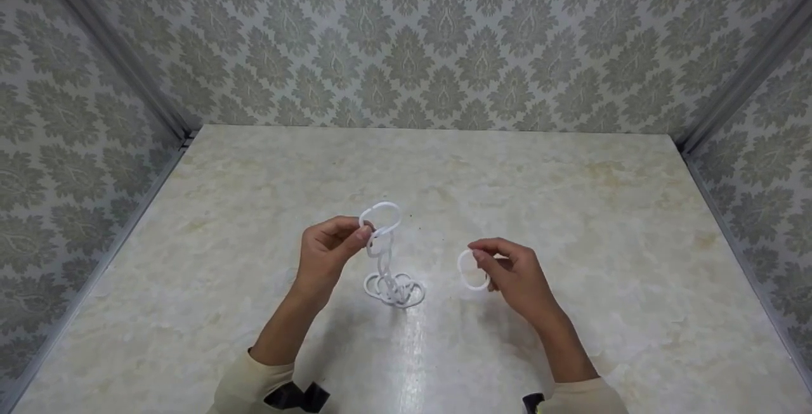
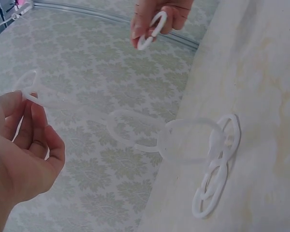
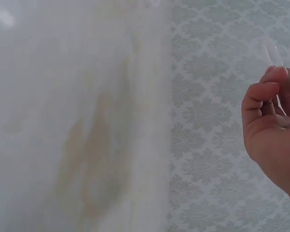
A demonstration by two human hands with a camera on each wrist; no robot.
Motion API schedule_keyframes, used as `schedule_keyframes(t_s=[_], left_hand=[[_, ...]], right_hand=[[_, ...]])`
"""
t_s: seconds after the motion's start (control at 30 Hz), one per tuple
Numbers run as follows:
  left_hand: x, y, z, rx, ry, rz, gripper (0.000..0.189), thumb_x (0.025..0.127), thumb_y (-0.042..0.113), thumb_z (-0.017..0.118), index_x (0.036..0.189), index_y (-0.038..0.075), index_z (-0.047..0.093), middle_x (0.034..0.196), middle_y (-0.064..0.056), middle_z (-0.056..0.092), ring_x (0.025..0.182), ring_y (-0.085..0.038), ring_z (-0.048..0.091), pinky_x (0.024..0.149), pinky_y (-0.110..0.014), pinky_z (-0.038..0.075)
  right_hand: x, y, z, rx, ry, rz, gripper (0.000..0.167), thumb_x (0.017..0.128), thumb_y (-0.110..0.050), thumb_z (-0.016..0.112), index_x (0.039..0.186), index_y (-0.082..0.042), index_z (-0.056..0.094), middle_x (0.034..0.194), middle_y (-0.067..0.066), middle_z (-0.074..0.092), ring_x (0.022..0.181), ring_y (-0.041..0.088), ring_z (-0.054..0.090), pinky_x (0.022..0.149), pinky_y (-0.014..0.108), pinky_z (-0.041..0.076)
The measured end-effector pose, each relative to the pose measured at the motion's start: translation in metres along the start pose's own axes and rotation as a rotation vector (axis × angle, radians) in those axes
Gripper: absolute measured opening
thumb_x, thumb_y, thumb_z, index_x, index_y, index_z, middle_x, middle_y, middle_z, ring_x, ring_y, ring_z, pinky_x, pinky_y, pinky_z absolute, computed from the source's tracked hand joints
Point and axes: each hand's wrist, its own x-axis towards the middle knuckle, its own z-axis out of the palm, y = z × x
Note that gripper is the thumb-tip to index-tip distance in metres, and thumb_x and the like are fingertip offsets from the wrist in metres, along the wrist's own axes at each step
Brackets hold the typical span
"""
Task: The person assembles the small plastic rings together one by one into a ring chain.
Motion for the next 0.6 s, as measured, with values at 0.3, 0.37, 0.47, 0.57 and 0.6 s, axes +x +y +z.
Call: schedule_keyframes(t_s=[0.3,0.37,0.47,0.57,0.6], left_hand=[[-0.001,0.0,0.001,0.156,-0.063,0.1,0.016,0.095,0.004,0.068,0.105,-0.005,0.075,0.099,-0.026,0.075,0.08,-0.004,0.064,0.078,-0.022,0.055],[-0.001,-0.001,0.001,0.186,-0.074,0.105,0.016,0.095,0.007,0.068,0.105,-0.004,0.075,0.098,-0.024,0.075,0.08,-0.004,0.064,0.078,-0.022,0.055],[-0.002,-0.002,0.001,0.214,-0.081,0.107,0.016,0.095,0.009,0.069,0.105,-0.002,0.076,0.097,-0.021,0.076,0.081,-0.004,0.064,0.079,-0.022,0.055],[-0.002,-0.001,0.001,0.232,-0.087,0.111,0.015,0.095,0.009,0.07,0.105,-0.001,0.076,0.096,-0.019,0.076,0.081,-0.004,0.064,0.079,-0.022,0.054],[-0.002,-0.001,0.001,0.237,-0.089,0.114,0.015,0.095,0.009,0.07,0.105,0.0,0.077,0.096,-0.019,0.076,0.081,-0.005,0.063,0.079,-0.022,0.054]], right_hand=[[0.019,-0.049,0.007,0.195,0.042,-0.094,0.016,0.094,0.01,0.062,0.107,0.01,0.07,0.075,0.003,0.066,0.053,0.011,0.053,0.05,0.023,0.047],[0.022,-0.057,0.01,0.199,0.025,-0.099,0.014,0.094,0.009,0.063,0.107,0.01,0.069,0.075,0.002,0.066,0.052,0.012,0.055,0.05,0.022,0.049],[0.027,-0.069,0.013,0.189,0.009,-0.114,0.012,0.094,0.007,0.064,0.104,0.008,0.07,0.072,0.002,0.066,0.051,0.013,0.055,0.049,0.023,0.05],[0.032,-0.08,0.017,0.17,0.012,-0.145,0.01,0.094,0.007,0.064,0.101,0.009,0.071,0.07,0.003,0.066,0.05,0.014,0.055,0.049,0.024,0.05],[0.034,-0.084,0.019,0.163,0.013,-0.158,0.01,0.094,0.007,0.064,0.1,0.009,0.071,0.069,0.004,0.065,0.05,0.015,0.055,0.048,0.025,0.05]])
